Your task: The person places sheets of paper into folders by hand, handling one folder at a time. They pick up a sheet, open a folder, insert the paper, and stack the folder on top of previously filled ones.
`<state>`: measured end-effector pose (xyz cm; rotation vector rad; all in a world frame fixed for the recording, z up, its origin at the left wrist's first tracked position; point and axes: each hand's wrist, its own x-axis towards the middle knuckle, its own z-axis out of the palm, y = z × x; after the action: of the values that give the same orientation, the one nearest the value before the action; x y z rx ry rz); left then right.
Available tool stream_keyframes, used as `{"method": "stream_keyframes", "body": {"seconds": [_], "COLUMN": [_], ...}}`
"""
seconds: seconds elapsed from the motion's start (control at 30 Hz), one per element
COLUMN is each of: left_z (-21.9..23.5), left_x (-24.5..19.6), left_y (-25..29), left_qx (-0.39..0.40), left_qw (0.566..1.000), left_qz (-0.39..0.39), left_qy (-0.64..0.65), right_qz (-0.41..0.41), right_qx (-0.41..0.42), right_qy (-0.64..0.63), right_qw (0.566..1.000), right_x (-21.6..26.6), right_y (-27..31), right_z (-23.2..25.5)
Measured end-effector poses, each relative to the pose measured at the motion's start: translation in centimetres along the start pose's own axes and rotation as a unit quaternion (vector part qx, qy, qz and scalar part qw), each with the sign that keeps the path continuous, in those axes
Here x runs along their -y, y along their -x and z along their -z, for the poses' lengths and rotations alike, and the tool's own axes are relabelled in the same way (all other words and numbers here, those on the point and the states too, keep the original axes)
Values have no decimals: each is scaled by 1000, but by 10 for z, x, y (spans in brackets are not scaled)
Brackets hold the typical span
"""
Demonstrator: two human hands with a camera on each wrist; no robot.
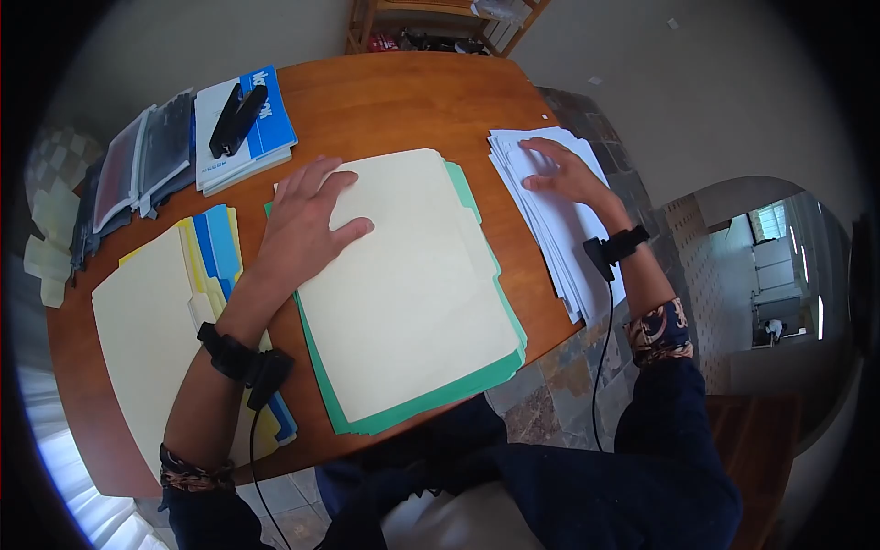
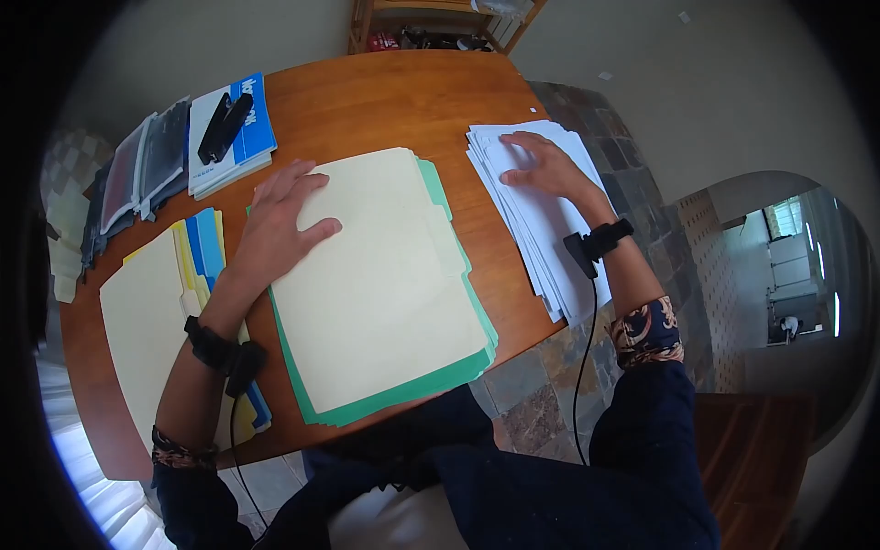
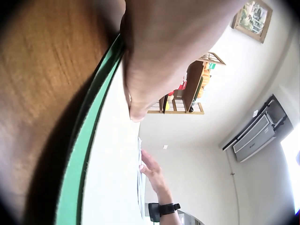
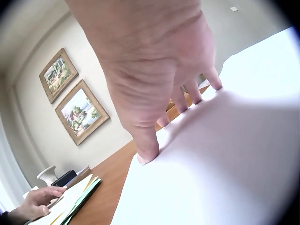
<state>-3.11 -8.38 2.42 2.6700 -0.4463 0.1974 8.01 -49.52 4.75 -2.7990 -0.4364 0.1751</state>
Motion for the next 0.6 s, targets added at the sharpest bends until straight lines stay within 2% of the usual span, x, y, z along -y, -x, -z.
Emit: {"method": "stream_keyframes", "body": {"seconds": [0.33, 0.6], "left_z": [-5, -9], "left_x": [6, 7], "left_y": [1, 2], "left_qx": [-51, -68], "left_qw": [998, 997], "left_qz": [-41, -45], "left_qy": [-12, -15], "right_qz": [-38, -27], "right_qx": [-3, -27], "right_qy": [64, 98], "right_qw": [997, 994], "right_x": [1, 3], "right_y": [-8, -8], "right_z": [-6, -9]}}
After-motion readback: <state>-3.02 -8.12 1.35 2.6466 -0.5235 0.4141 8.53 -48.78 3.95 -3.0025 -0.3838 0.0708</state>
